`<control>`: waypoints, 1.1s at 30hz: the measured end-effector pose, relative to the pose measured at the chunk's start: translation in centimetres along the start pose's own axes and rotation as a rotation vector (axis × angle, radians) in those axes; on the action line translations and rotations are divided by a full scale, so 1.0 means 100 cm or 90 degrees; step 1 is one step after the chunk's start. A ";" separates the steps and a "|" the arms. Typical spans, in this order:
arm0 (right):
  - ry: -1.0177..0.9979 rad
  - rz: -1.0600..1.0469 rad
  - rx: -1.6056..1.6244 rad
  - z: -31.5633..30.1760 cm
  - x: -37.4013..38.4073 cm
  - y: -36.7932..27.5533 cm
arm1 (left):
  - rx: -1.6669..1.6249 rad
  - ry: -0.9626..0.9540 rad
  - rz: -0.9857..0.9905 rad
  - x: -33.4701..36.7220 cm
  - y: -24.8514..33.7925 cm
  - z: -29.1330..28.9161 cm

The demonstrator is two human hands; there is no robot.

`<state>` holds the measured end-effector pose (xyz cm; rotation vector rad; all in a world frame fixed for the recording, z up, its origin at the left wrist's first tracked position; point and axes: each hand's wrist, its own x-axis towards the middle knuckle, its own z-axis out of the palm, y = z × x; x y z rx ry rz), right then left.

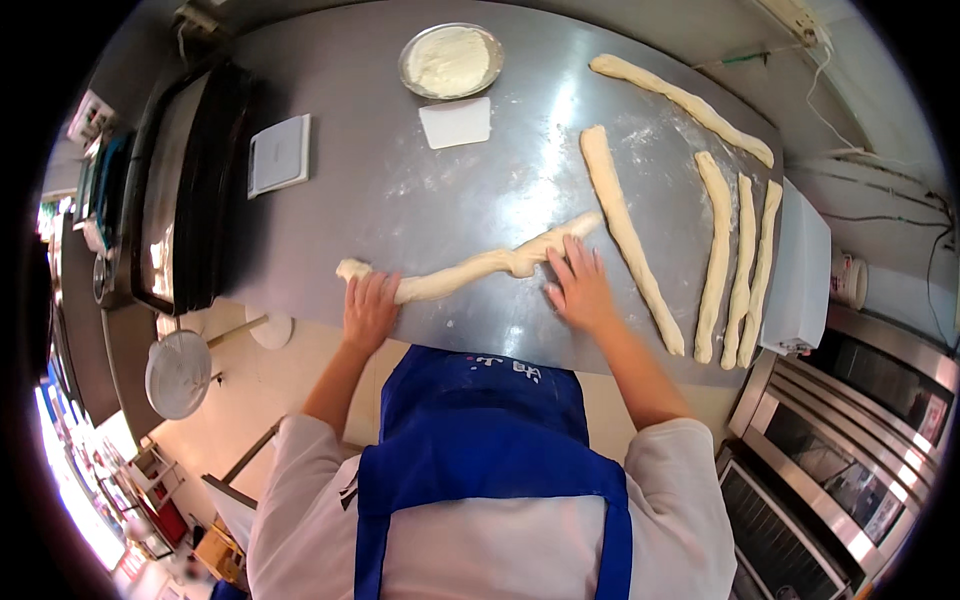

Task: The person rolls long strips of dough on a stainless steel table, then uses a bench scraper to cut them into smaller pieces. They weigh each piece on a digital scale and arrange the portions on the table.

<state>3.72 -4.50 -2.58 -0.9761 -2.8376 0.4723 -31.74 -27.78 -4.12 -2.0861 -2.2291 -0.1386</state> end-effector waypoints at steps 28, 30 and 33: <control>0.155 0.050 0.065 -0.019 0.193 -0.002 | -0.030 -0.153 -0.066 0.056 -0.033 -0.005; 0.193 0.081 0.158 -0.018 0.273 -0.003 | -0.096 -0.138 -0.084 0.112 -0.058 0.000; 0.138 0.122 0.252 -0.009 0.385 -0.027 | -0.092 -0.099 -0.164 0.157 -0.086 0.013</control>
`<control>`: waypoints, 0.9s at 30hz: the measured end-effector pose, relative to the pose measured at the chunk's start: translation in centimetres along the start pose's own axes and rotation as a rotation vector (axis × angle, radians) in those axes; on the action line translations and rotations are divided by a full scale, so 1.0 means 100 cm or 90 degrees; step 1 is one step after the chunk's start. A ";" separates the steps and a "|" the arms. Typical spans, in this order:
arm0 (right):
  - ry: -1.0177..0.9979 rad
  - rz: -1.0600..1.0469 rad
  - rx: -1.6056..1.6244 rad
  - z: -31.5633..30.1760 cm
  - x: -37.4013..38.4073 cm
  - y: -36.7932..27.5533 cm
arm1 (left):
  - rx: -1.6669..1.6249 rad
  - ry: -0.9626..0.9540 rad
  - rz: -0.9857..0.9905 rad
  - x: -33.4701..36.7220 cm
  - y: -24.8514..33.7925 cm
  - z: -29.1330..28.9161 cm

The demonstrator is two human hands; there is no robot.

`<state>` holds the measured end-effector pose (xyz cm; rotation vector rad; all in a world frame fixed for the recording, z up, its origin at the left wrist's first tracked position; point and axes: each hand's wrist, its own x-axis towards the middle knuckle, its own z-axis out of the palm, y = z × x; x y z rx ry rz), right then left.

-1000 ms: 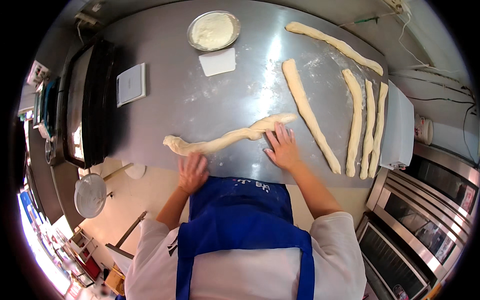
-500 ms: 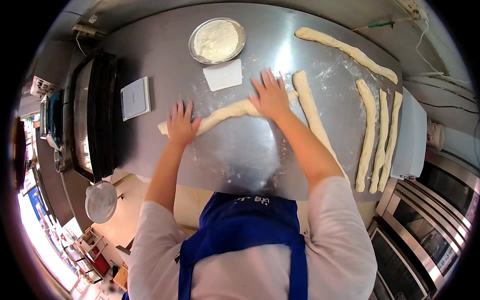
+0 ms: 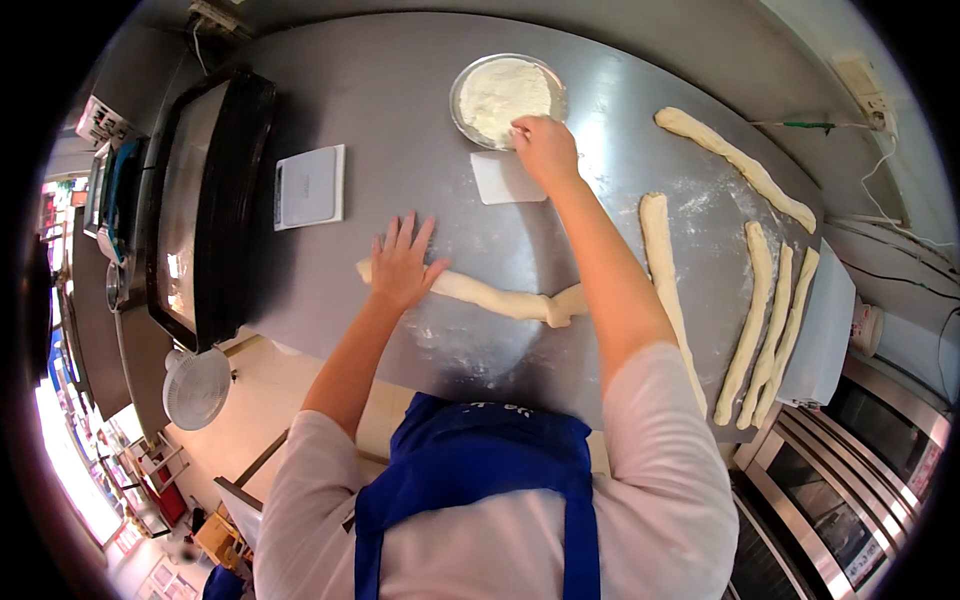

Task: The person rolls long strips of dough on a stainless steel table, then uses a bench scraper to cut them into smaller pieces. They weigh each piece on a digital scale and arrange the portions on the table.

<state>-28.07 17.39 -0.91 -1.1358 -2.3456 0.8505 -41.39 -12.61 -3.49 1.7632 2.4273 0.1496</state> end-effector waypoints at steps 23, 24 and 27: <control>-0.063 0.309 0.548 0.133 -0.199 -0.150 | -0.497 0.138 -0.315 -0.108 -0.034 0.022; 0.049 0.347 0.590 0.133 -0.201 -0.150 | -0.401 0.084 -0.244 -0.106 -0.031 0.021; -0.164 0.131 0.238 0.098 -0.219 -0.126 | -0.223 0.110 -0.097 -0.132 -0.006 0.009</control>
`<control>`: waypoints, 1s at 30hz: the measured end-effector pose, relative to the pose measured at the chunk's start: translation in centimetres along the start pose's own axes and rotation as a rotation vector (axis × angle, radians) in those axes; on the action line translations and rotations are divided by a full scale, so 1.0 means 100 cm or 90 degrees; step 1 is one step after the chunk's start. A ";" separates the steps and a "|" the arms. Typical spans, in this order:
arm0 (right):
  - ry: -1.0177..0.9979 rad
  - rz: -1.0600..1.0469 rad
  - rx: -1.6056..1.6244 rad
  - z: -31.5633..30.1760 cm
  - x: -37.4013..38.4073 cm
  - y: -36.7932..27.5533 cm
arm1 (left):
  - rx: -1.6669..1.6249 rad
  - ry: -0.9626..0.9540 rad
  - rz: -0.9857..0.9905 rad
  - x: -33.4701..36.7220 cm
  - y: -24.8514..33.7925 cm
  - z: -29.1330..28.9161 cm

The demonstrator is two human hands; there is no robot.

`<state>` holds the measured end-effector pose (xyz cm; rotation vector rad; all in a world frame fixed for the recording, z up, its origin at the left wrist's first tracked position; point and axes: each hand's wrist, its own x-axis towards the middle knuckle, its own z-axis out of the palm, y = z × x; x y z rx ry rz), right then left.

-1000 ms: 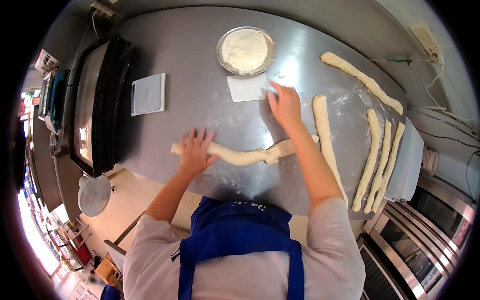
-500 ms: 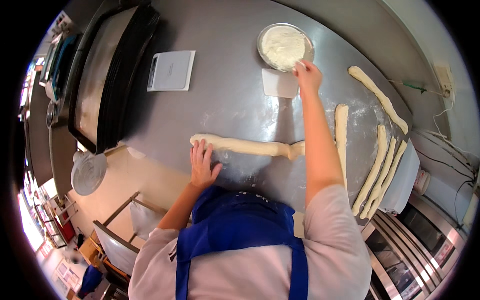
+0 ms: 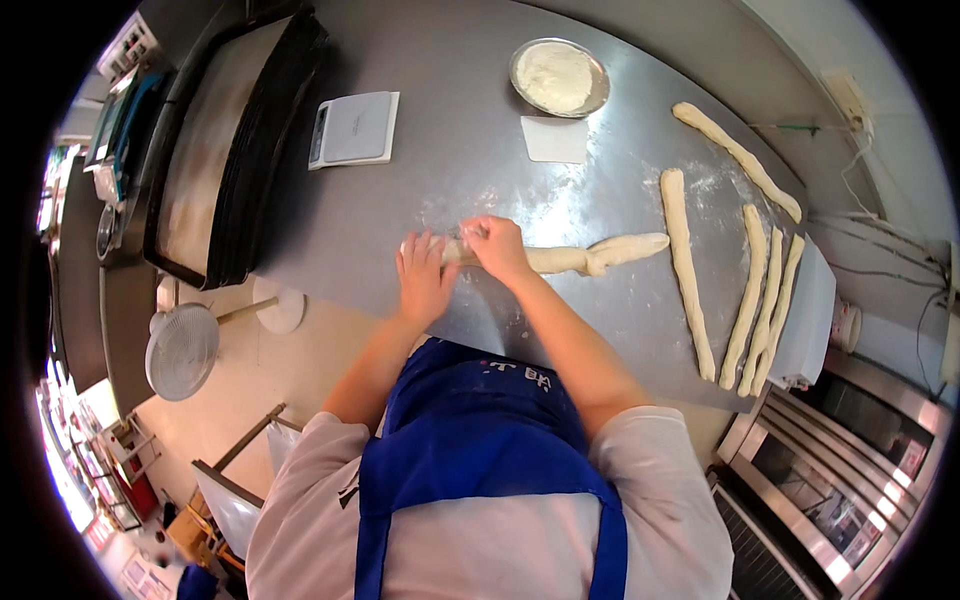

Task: The person rolls long strips of dough on a stainless steel table, then uses a bench scraper to cut them into smaller pieces. They weigh each piece on a digital scale and arrange the portions on the table.

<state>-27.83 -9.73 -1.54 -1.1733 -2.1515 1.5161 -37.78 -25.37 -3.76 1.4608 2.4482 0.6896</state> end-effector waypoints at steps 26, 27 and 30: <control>-0.042 -0.212 -0.491 -0.082 -0.088 0.092 | 0.189 -0.111 0.095 -0.055 0.005 0.004; -0.013 -0.203 -0.537 -0.085 -0.059 0.090 | 0.215 -0.102 0.041 -0.031 0.013 0.005; 0.119 -0.169 -0.592 -0.105 0.032 0.065 | 0.210 -0.098 -0.070 0.072 0.017 0.002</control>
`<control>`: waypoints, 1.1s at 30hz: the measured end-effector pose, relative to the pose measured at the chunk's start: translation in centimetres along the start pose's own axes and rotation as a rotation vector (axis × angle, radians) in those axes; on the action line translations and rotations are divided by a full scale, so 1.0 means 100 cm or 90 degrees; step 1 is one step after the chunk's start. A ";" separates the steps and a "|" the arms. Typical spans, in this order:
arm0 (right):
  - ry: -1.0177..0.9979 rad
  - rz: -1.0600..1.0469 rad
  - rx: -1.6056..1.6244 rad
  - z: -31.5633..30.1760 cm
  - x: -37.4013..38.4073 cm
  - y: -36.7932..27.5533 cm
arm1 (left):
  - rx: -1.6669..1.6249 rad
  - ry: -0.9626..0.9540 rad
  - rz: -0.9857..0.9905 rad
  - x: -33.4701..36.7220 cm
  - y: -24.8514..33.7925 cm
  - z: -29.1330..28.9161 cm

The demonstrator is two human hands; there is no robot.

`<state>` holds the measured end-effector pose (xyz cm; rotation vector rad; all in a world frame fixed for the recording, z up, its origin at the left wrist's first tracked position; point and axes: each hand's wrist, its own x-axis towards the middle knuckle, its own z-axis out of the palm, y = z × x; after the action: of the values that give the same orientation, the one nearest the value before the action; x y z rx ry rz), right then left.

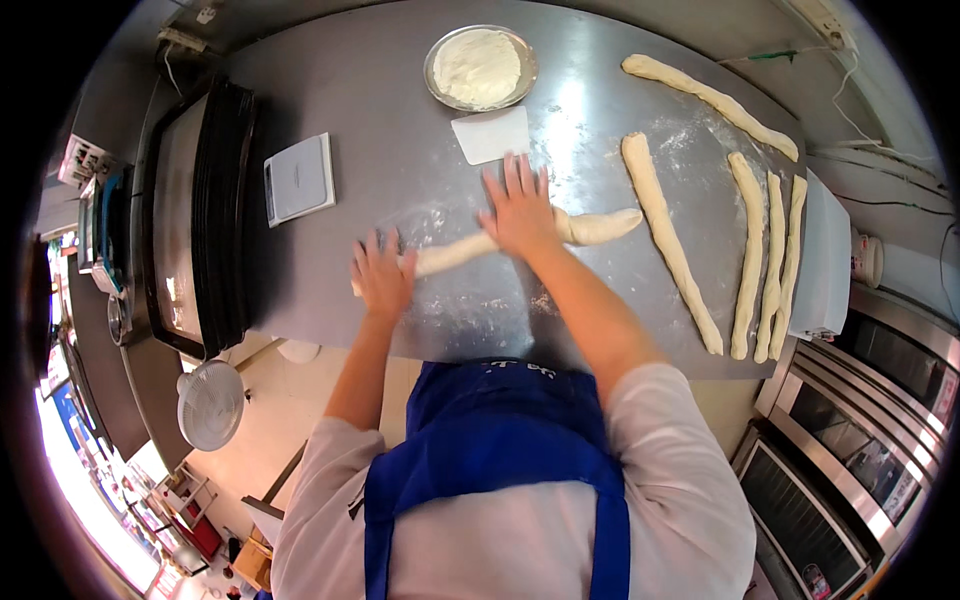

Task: The person rolls long strips of dough on a stainless steel table, then uses a bench scraper to cut them into smaller pieces. They weigh each piece on a digital scale and arrange the portions on the table.

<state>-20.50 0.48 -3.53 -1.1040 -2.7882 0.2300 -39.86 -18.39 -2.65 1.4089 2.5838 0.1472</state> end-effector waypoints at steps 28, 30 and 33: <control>-0.007 0.222 0.009 -0.029 -0.199 0.076 | -0.012 -0.002 0.353 -0.094 -0.010 0.024; -0.013 0.251 0.011 -0.048 -0.247 0.062 | -0.004 0.016 0.371 -0.125 -0.023 0.027; -0.054 0.238 -0.049 -0.052 -0.293 0.061 | 0.017 0.038 0.396 -0.139 -0.028 0.023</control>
<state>5.69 -14.84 -1.54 -1.6691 -2.6569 0.2115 -34.35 -31.57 -3.68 2.1973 2.1022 0.2423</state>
